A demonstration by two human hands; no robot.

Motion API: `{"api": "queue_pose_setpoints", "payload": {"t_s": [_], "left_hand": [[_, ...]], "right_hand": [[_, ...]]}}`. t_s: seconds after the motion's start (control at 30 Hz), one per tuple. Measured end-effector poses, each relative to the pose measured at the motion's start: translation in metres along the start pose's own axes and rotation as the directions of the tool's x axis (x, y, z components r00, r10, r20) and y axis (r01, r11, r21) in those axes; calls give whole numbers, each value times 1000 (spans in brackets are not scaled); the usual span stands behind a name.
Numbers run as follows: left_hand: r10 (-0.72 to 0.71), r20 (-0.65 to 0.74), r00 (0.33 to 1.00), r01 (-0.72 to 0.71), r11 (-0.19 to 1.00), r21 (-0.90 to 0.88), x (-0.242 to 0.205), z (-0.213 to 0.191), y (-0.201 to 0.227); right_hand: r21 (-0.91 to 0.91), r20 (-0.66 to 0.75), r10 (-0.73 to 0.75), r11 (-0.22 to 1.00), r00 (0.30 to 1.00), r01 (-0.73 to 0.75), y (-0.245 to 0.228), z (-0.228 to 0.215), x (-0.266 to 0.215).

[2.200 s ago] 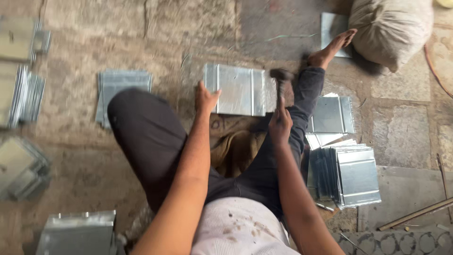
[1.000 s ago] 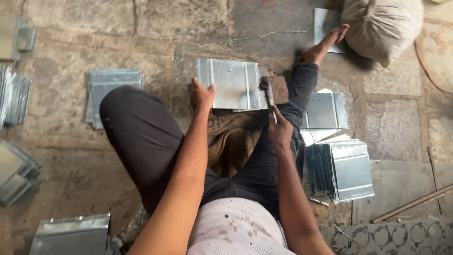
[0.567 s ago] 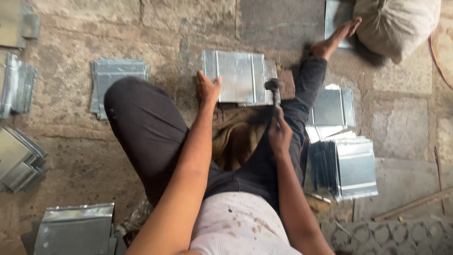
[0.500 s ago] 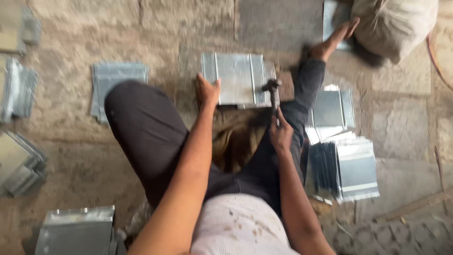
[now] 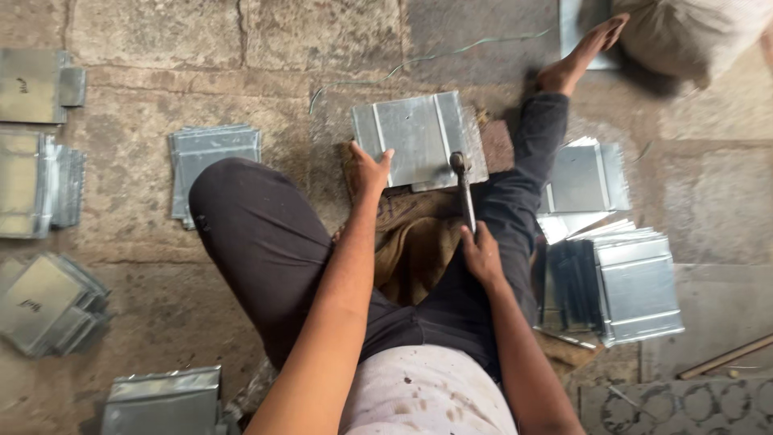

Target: The person sits on the floor and uses a hammer to repeatedly strike a rectangular metal sheet placed on a brick. They adjust the sheet's position and flip it over to work on different sides, then place the finished piece aside.

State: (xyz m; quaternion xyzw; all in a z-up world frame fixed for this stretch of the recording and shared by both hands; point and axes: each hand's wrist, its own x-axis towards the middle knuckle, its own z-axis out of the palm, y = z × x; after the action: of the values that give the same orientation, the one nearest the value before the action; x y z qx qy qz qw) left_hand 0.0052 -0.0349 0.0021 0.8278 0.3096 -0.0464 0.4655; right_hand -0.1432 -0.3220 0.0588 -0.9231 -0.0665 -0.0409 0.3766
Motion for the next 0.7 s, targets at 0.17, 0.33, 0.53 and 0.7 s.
{"api": "queue_pose_setpoints", "payload": {"t_s": [0.17, 0.33, 0.53, 0.7], "left_hand": [[120, -89, 989, -115, 992, 58, 8, 21, -20], [-29, 0, 1000, 29, 998, 55, -5, 1, 4], [-52, 20, 998, 52, 999, 16, -3, -6, 30], [148, -113, 982, -147, 989, 18, 28, 31, -10]], "right_hand": [[481, 401, 519, 582, 755, -656, -27, -18, 2], [559, 407, 485, 538, 774, -631, -46, -27, -3], [456, 445, 602, 484, 662, -747, -40, -11, 3], [502, 384, 613, 489, 690, -714, -44, -15, 1]]}}
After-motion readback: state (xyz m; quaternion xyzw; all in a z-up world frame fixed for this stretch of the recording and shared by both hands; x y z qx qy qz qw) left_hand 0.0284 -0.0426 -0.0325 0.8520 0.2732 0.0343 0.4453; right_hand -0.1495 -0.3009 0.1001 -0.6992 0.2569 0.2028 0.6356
